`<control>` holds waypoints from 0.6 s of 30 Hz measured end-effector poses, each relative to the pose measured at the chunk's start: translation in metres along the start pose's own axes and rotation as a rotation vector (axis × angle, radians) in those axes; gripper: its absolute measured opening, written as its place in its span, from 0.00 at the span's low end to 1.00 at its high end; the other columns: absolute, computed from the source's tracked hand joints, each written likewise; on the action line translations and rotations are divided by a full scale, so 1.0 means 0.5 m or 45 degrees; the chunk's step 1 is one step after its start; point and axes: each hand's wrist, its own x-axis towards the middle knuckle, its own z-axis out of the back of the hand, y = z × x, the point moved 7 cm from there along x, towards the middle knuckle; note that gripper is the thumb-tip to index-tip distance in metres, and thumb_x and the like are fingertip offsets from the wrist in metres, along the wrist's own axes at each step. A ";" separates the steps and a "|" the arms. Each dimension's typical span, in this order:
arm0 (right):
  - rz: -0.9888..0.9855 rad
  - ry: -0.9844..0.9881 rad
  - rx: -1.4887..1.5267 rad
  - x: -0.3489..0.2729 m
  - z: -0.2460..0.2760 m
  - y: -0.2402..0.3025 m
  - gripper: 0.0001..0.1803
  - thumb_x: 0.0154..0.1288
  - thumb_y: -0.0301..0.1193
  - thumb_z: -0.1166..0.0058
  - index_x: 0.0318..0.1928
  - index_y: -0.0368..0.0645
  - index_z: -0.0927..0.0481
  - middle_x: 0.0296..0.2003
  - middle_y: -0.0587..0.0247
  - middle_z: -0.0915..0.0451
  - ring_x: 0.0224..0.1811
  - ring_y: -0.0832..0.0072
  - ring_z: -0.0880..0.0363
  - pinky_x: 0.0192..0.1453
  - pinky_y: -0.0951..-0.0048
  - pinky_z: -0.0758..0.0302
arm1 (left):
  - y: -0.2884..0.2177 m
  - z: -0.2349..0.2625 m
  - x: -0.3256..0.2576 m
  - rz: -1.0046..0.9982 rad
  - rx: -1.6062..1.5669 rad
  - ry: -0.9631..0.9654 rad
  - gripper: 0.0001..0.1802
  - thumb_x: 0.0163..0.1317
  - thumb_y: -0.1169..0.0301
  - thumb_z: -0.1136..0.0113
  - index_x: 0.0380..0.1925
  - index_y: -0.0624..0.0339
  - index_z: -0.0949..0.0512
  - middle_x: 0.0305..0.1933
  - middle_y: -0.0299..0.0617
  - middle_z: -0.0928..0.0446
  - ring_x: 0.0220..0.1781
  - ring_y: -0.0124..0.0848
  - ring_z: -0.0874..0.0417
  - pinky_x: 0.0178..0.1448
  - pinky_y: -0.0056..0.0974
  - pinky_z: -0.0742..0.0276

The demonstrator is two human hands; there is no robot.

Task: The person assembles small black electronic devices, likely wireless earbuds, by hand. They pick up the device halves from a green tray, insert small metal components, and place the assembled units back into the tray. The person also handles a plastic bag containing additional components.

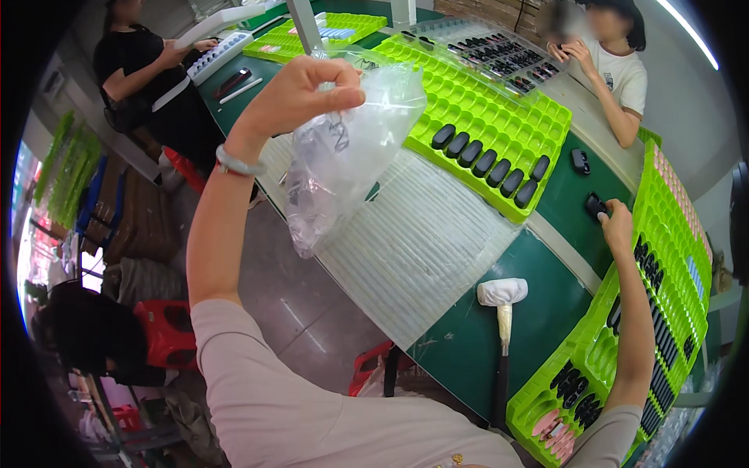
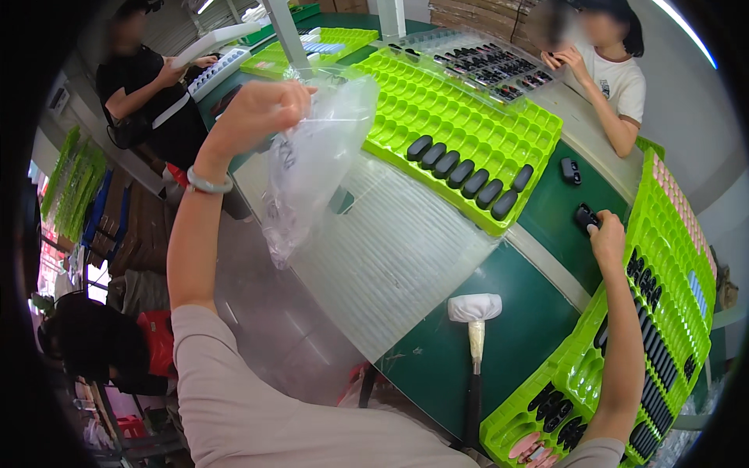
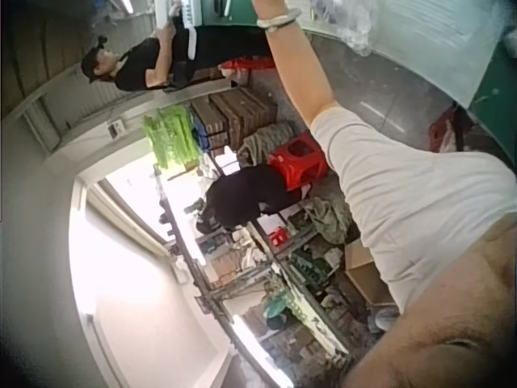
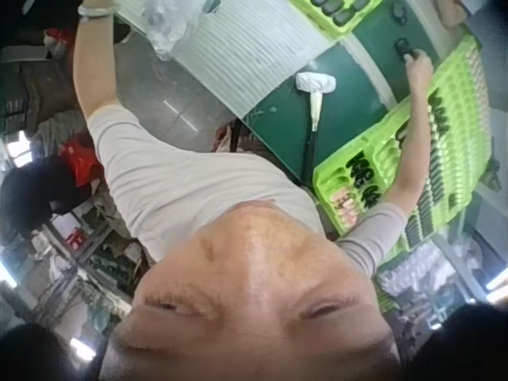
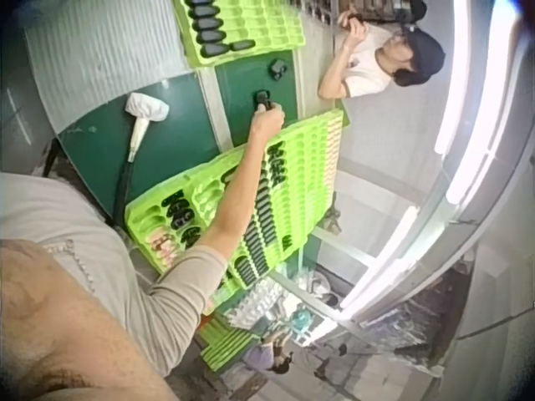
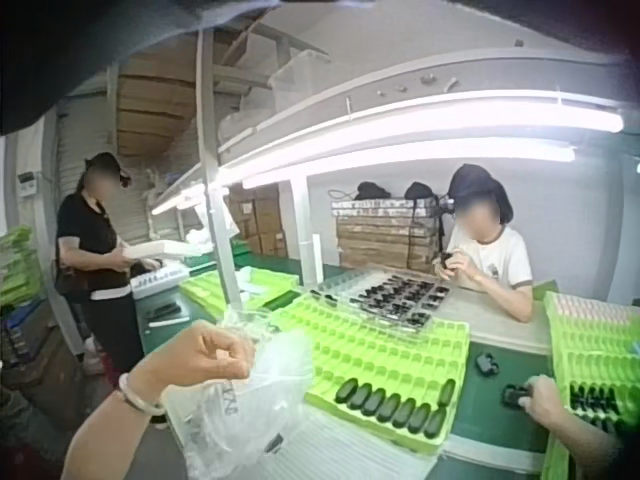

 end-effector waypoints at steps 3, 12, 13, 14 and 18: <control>0.054 -0.029 -0.003 0.012 0.016 0.007 0.17 0.48 0.26 0.36 0.41 0.36 0.22 0.40 0.46 0.22 0.44 0.50 0.23 0.50 0.58 0.28 | -0.045 -0.006 -0.058 -0.255 -0.293 -0.149 0.19 0.60 0.61 0.39 0.15 0.58 0.30 0.20 0.31 0.30 0.25 0.22 0.30 0.36 0.34 0.30; 1.037 -0.113 0.915 -0.165 0.231 0.541 0.12 0.55 0.21 0.43 0.42 0.38 0.22 0.41 0.55 0.22 0.42 0.64 0.22 0.47 0.69 0.26 | -0.190 -0.129 -0.159 -0.568 -0.536 0.207 0.31 0.47 0.50 0.30 0.08 0.54 0.40 0.11 0.30 0.45 0.14 0.29 0.41 0.22 0.34 0.45; 1.274 -0.122 0.989 -0.205 0.266 0.612 0.12 0.54 0.20 0.43 0.42 0.38 0.22 0.41 0.56 0.22 0.43 0.63 0.22 0.46 0.68 0.25 | -0.208 -0.169 -0.173 -0.619 -0.343 0.235 0.30 0.46 0.51 0.29 0.08 0.54 0.40 0.11 0.31 0.46 0.15 0.30 0.41 0.22 0.35 0.45; 1.519 -0.111 1.069 -0.244 0.285 0.670 0.13 0.53 0.19 0.42 0.41 0.38 0.22 0.41 0.56 0.22 0.44 0.62 0.22 0.46 0.67 0.25 | -0.220 -0.192 -0.184 -0.655 -0.254 0.142 0.30 0.46 0.52 0.29 0.09 0.54 0.40 0.12 0.31 0.47 0.15 0.30 0.41 0.22 0.35 0.45; 1.238 0.818 0.552 -0.245 0.143 0.754 0.13 0.57 0.27 0.44 0.43 0.37 0.25 0.41 0.45 0.23 0.46 0.52 0.24 0.48 0.63 0.27 | -0.258 -0.246 -0.191 -0.821 0.072 -0.461 0.28 0.48 0.53 0.32 0.10 0.54 0.40 0.14 0.33 0.43 0.17 0.32 0.38 0.24 0.35 0.42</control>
